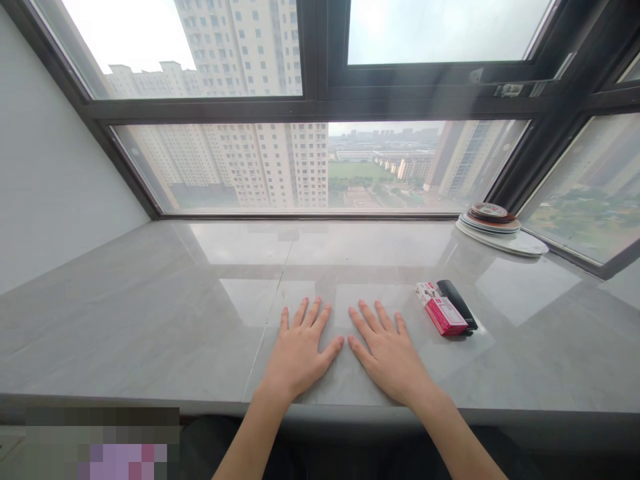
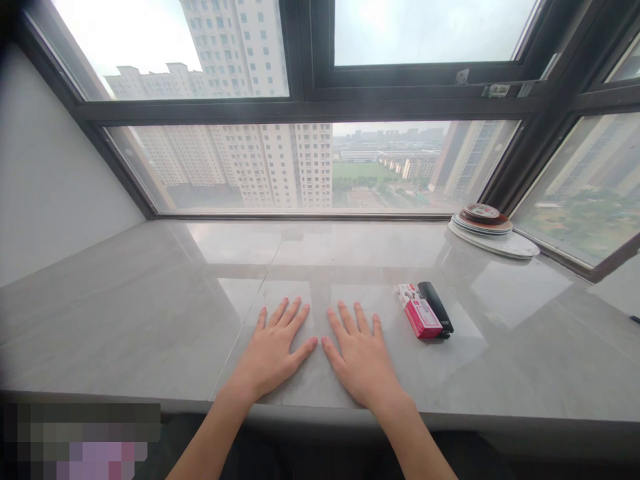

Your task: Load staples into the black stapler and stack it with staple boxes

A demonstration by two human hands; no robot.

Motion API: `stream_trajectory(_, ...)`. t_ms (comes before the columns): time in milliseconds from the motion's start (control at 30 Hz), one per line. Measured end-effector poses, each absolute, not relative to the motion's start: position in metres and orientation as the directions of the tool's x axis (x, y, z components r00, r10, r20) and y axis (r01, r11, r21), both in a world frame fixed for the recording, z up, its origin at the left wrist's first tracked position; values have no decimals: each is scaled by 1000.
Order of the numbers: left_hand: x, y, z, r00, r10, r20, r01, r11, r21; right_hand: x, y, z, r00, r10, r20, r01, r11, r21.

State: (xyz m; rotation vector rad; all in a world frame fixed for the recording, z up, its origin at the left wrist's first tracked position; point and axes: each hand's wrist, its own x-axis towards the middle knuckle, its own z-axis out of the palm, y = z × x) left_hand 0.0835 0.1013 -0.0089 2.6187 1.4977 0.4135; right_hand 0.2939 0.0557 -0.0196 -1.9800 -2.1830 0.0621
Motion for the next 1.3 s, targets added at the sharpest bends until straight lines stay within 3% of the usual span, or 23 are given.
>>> stream_trajectory(1100,80,104,-13,466,866,182,828,-499,253,301,53,-18,-87,989,116,964,113,-243)
stream_trajectory(1200,83,106,-8,454,867,204,819,-496,288,302,53,-18,-85,989,120,964,112,-241)
stream_trajectory(1300,79,92,7,416,873,254,751,-488,446,302,52,-16,-85,990,117,963,112,-245)
